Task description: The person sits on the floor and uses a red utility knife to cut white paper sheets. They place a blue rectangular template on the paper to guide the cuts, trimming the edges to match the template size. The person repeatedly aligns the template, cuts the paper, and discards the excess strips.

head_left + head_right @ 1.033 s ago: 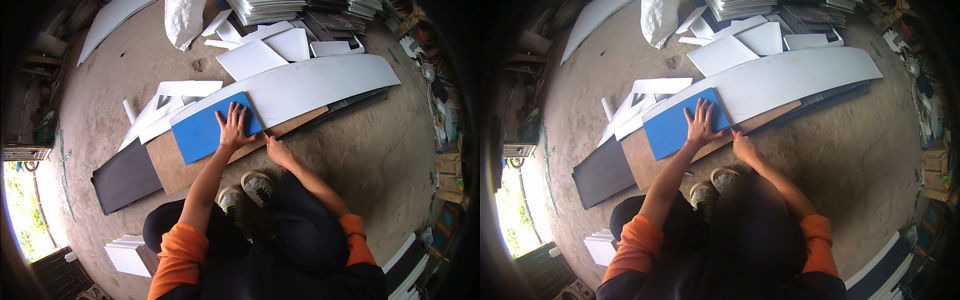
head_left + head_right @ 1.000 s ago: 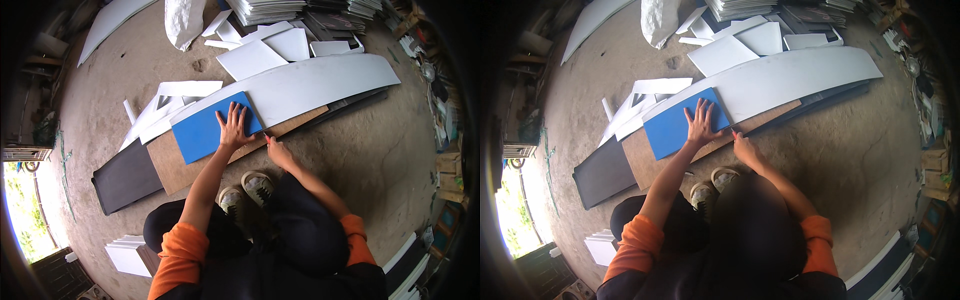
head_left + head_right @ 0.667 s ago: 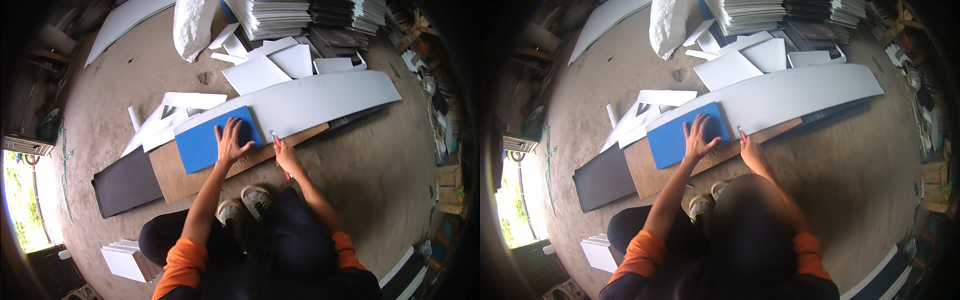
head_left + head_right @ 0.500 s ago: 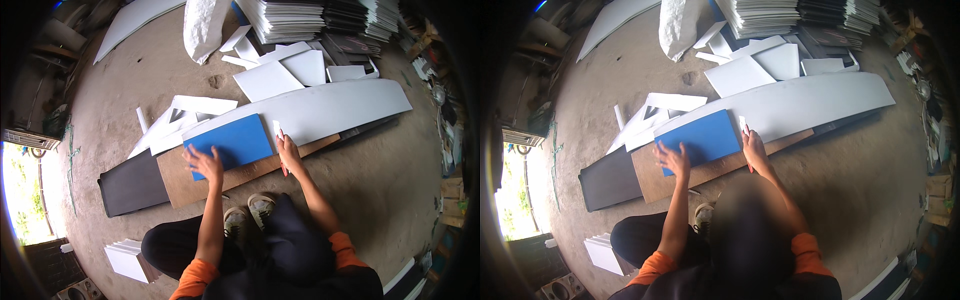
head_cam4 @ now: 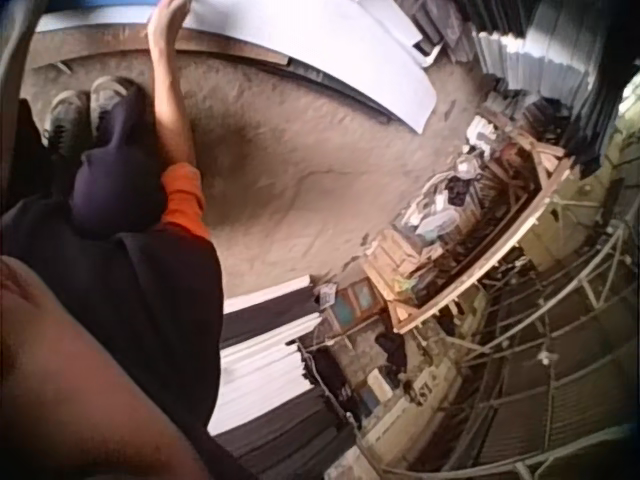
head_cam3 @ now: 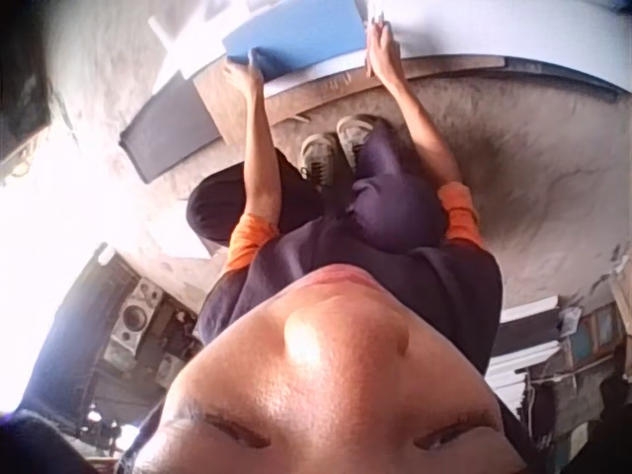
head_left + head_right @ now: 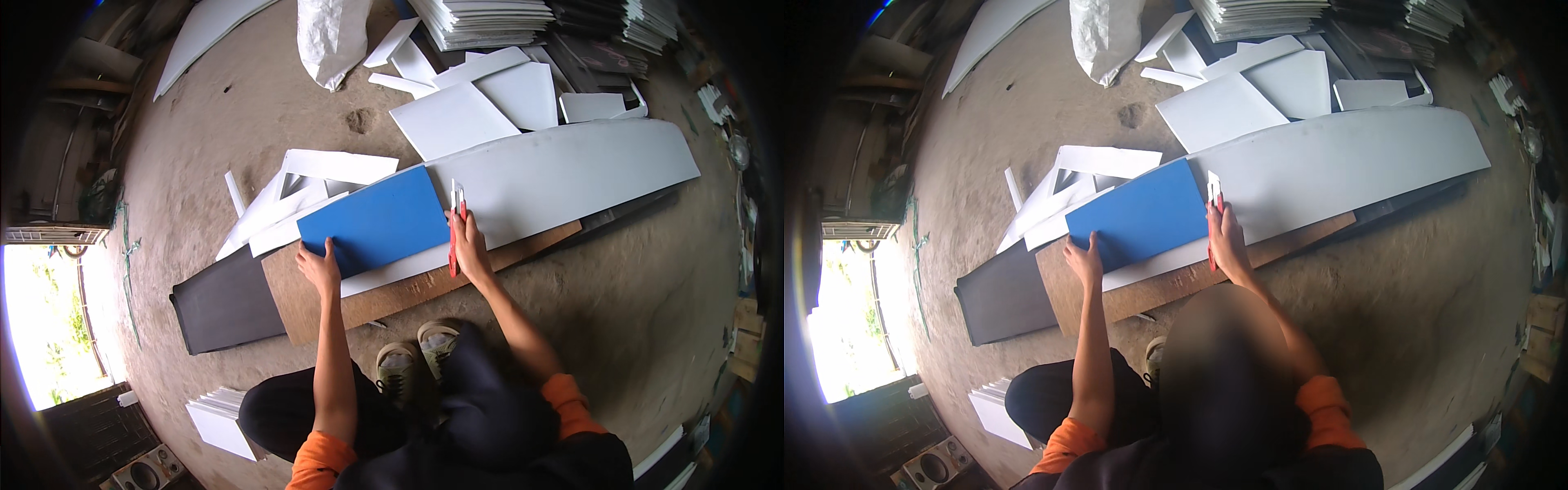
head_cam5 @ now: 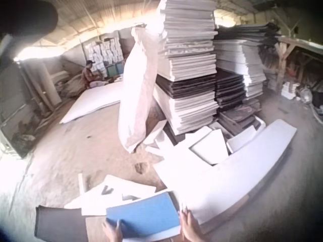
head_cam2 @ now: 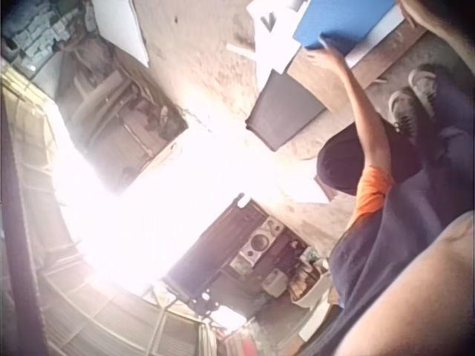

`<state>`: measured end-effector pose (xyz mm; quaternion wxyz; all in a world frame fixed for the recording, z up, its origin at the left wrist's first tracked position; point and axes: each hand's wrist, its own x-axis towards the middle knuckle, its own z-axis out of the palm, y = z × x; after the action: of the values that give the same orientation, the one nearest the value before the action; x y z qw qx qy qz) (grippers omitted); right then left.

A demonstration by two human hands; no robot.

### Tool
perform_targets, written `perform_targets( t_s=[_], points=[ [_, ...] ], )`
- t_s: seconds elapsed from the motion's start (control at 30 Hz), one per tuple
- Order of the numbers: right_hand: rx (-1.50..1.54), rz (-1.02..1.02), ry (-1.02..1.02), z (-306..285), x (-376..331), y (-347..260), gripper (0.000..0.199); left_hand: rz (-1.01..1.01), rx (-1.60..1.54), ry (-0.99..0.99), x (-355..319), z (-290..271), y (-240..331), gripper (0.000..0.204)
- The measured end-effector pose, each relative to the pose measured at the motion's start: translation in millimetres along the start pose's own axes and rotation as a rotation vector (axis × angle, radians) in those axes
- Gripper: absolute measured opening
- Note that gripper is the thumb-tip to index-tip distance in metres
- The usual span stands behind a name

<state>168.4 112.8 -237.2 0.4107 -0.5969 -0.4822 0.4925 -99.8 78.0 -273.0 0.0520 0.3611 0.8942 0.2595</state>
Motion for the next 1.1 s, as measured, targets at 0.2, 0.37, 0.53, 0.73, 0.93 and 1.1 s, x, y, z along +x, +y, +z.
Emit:
perform_targets(
  t_s=[0.2,0.37,0.53,0.73,0.93,1.1],
  points=[
    [-0.184,-0.109,0.033,-2.8,33.6,-2.1,0.031,-0.044,-0.015,-0.03,13.5,6.2,9.9,0.082],
    [-0.332,-0.457,-0.014,-9.0,105.2,-2.6,0.029,-0.006,-0.01,-0.051,18.5,5.9,11.5,0.091],
    [-0.383,-0.292,-0.125,-3.8,123.5,1.4,0.029,0.028,-0.074,-0.047,19.6,6.8,1.7,0.092],
    [-0.331,-0.377,-0.116,-20.1,99.3,21.2,0.028,0.044,-0.035,-0.08,-15.2,-5.6,-17.5,0.088],
    [0.03,0.009,-0.002,-31.5,22.1,34.1,0.027,0.153,-0.199,-0.096,-24.8,-11.0,-47.0,0.074],
    [0.014,0.038,-0.048,-25.7,-10.5,27.9,0.029,0.122,-0.281,-0.161,-18.8,-10.4,-51.4,0.072]
  ],
)
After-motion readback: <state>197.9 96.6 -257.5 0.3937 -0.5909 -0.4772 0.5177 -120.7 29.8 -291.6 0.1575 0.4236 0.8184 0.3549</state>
